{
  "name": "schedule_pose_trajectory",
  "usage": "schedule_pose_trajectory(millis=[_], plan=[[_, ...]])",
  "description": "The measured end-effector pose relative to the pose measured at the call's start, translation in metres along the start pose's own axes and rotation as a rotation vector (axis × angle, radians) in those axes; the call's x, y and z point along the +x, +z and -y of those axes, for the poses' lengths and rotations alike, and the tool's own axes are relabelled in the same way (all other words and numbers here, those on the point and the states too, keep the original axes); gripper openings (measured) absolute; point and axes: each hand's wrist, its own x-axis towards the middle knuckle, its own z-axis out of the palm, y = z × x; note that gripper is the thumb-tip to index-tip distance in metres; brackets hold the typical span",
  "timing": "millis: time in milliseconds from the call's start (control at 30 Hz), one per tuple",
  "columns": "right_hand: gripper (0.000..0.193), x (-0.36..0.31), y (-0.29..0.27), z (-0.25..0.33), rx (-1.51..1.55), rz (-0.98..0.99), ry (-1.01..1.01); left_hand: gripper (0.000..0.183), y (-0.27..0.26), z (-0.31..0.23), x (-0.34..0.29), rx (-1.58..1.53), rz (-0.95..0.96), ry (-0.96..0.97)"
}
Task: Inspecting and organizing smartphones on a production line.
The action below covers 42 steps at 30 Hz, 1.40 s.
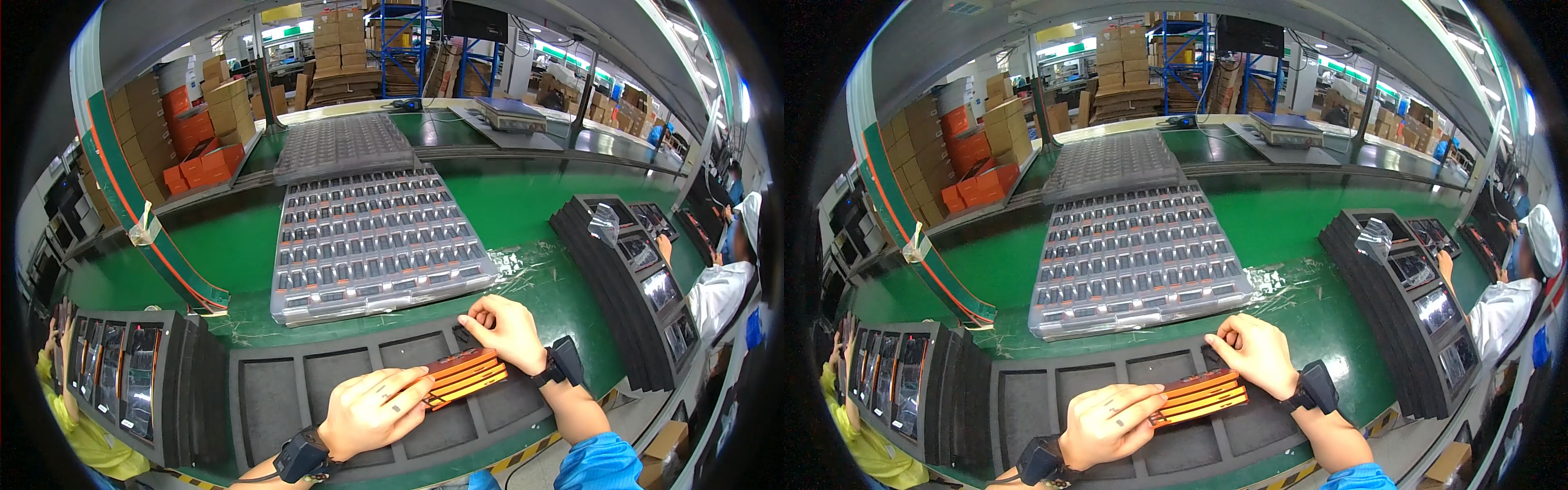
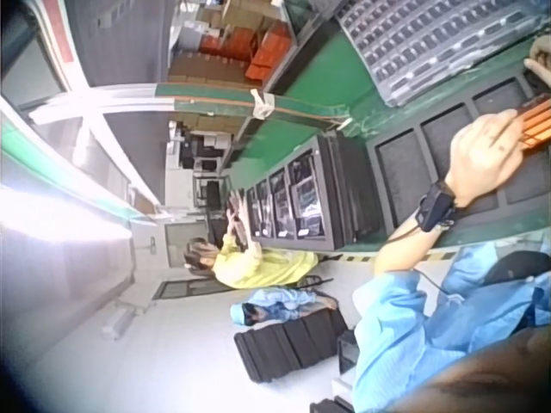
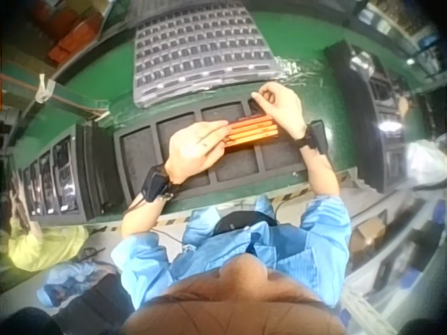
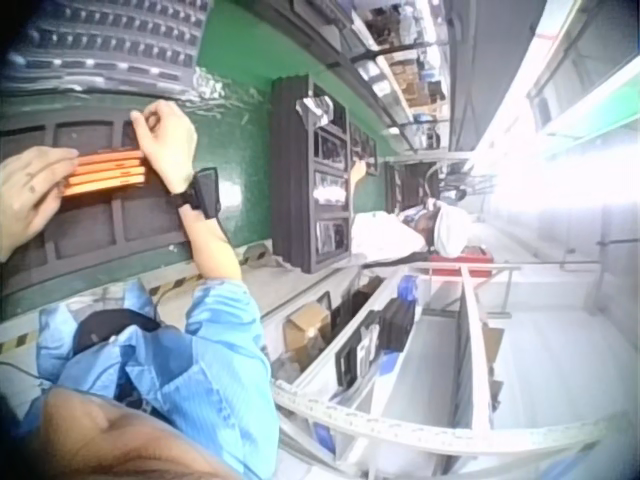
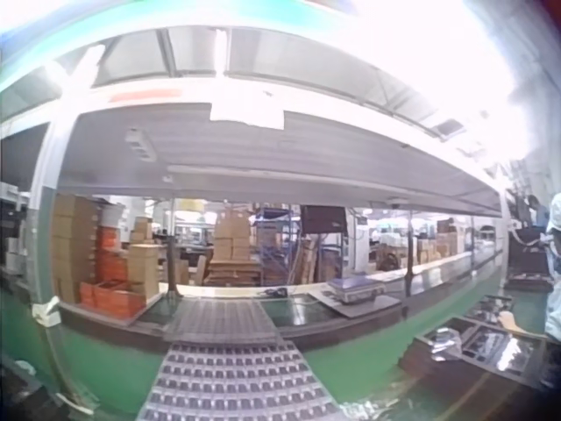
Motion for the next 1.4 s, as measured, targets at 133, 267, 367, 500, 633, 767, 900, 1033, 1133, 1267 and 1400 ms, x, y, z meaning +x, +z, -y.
schedule_pose_trajectory(millis=[133, 267, 367, 500, 633, 767, 900, 1033, 1133, 1267, 1400], plan=[[0.024, -0.001, -0.001, 0.001, 0.012, 0.022, -0.066, 0.032, 0.001, 0.003, -0.005, 0.03, 0.013, 0.031], [0.019, -0.008, -0.002, 0.0, -0.158, 0.055, -0.159, 0.035, -0.001, 0.0, -0.003, 0.013, -0.003, 0.003], [0.018, -0.01, -0.004, -0.003, 0.003, 0.182, -0.098, 0.035, -0.001, -0.001, -0.002, 0.014, 0.006, 0.008], [0.017, -0.006, -0.004, -0.009, 0.135, 0.253, -0.062, 0.032, 0.001, 0.002, -0.003, 0.048, 0.019, 0.035], [0.015, -0.007, -0.009, -0.007, 0.794, 0.213, 0.296, 0.032, 0.0, 0.002, -0.004, 0.045, 0.026, 0.029], [0.015, -0.012, -0.025, 0.01, 1.053, 0.237, 0.324, 0.03, 0.0, 0.001, -0.003, 0.036, 0.024, 0.029], [0.027, -0.014, -0.021, -0.001, 0.985, 0.216, 0.229, 0.038, -0.001, -0.001, 0.0, 0.009, 0.018, 0.009], [0.028, -0.014, -0.025, 0.01, 1.084, 0.183, 0.222, 0.038, -0.002, -0.001, 0.001, 0.004, 0.016, 0.009], [0.025, -0.022, -0.021, 0.003, 1.041, 0.076, 0.063, 0.038, -0.002, -0.001, 0.001, 0.005, 0.016, 0.011], [0.01, -0.027, -0.025, 0.004, 0.909, -0.018, -0.154, 0.037, -0.001, -0.001, 0.001, 0.004, 0.011, 0.016], [0.014, -0.032, -0.028, 0.018, 0.813, 0.041, -0.236, 0.036, -0.001, -0.002, 0.002, 0.009, 0.016, 0.019]])
